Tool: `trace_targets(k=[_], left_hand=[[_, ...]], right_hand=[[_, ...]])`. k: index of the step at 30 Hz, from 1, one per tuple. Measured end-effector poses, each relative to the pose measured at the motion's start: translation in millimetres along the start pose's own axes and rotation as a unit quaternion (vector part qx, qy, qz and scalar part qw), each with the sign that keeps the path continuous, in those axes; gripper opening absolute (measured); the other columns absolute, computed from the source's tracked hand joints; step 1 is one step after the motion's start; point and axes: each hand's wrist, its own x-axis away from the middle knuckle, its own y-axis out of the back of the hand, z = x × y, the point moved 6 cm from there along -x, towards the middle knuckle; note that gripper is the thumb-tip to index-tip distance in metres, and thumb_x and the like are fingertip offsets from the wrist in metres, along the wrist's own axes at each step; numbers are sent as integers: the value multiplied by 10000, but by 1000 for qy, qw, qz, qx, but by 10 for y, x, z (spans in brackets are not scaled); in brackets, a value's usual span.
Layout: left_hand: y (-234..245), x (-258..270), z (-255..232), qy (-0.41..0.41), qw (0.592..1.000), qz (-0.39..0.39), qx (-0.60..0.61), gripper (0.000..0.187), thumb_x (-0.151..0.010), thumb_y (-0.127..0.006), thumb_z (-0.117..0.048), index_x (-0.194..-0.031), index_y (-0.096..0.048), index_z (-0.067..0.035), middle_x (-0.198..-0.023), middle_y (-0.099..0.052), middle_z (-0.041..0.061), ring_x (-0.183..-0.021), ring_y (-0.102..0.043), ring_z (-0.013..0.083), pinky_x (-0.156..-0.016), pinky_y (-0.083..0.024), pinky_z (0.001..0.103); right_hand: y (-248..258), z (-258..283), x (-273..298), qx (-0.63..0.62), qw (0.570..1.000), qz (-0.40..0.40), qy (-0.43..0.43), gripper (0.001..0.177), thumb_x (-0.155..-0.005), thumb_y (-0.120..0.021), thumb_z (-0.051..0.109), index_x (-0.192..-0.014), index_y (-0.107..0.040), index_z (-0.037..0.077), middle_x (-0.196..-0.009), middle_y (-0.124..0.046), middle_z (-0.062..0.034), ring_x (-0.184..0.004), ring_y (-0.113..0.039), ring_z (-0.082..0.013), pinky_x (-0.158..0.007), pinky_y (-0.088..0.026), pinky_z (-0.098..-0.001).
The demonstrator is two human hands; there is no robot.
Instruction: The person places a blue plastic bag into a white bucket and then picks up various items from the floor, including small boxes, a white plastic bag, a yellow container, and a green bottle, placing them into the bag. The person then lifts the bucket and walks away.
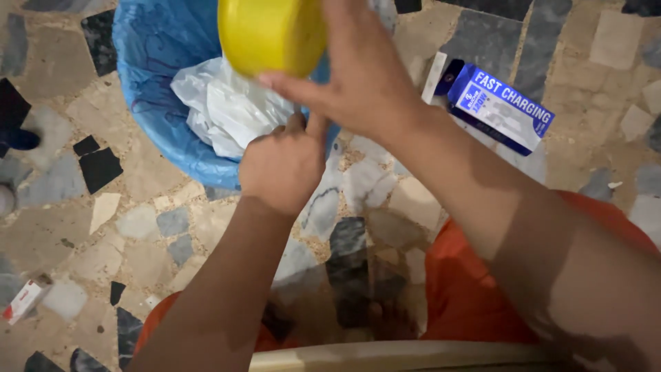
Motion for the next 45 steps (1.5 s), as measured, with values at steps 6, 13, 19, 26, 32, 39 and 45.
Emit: trace_targets(k=[6,13,19,26,32,39,45], left_hand=[[-36,40,22,17,1000,18,16,169,-934,-560,-118,-1101,-535,-122,-831,-703,111,-668,-730,293,-537,-574,441],[-33,-5,-14,12,1000,-3,-15,151,-931,-560,-136,-1074,-523,-107,-821,-702,98,-642,-723,284,-512,-567,441],[-84,13,14,14,1000,10,-12,171,-923,-557,-122,-1090,-522,-115,-818,-693,92,-649,-721,281,-515,-563,438],[-42,2,-11,10,1000,0,-15,154,-930,-557,-124,-1079,-521,-114,-813,-683,85,-659,-719,272,-520,-562,436],[-63,28,9,13,1000,-16,-9,169,-925,-571,-130,-1086,-521,-122,-811,-677,62,-662,-715,266,-517,-557,426],[-52,11,6,14,1000,-12,-15,171,-927,-584,-132,-1082,-511,-133,-813,-665,57,-671,-716,254,-527,-560,425],[-100,48,31,9,1000,-7,-3,223,-920,-595,-125,-1117,-489,-120,-823,-667,60,-687,-720,261,-529,-561,414]], right_hand=[[-137,-547,264,-34,981,68,-181,485,-1051,-664,460,-1336,-571,79,-1282,-659,-159,-1181,-679,-343,-937,-531,-493],[-109,-1500,1248,186,896,174,-364,784,-933,-752,304,-1567,-338,104,-1475,-411,-269,-1361,-416,-484,-1034,-434,-618],[-251,-1760,2034,196,697,399,-563,1004,-777,-799,338,-1601,-232,249,-1623,-178,-252,-1451,-267,-491,-1050,-386,-687],[-217,-1894,2254,206,693,433,-539,762,-783,-787,180,-1474,-465,167,-1497,-422,-233,-1374,-436,-496,-1054,-471,-602],[-114,-1954,2417,252,685,410,-547,711,-813,-750,113,-1434,-404,93,-1442,-441,-230,-1315,-474,-474,-969,-513,-593],[-139,-1962,2454,225,686,389,-573,766,-810,-830,229,-1406,-382,57,-1408,-490,-248,-1257,-567,-467,-1002,-509,-559],[-130,-1879,2195,252,792,288,-477,569,-811,-840,196,-1262,-506,101,-1361,-441,-243,-1248,-479,-470,-900,-522,-569]])
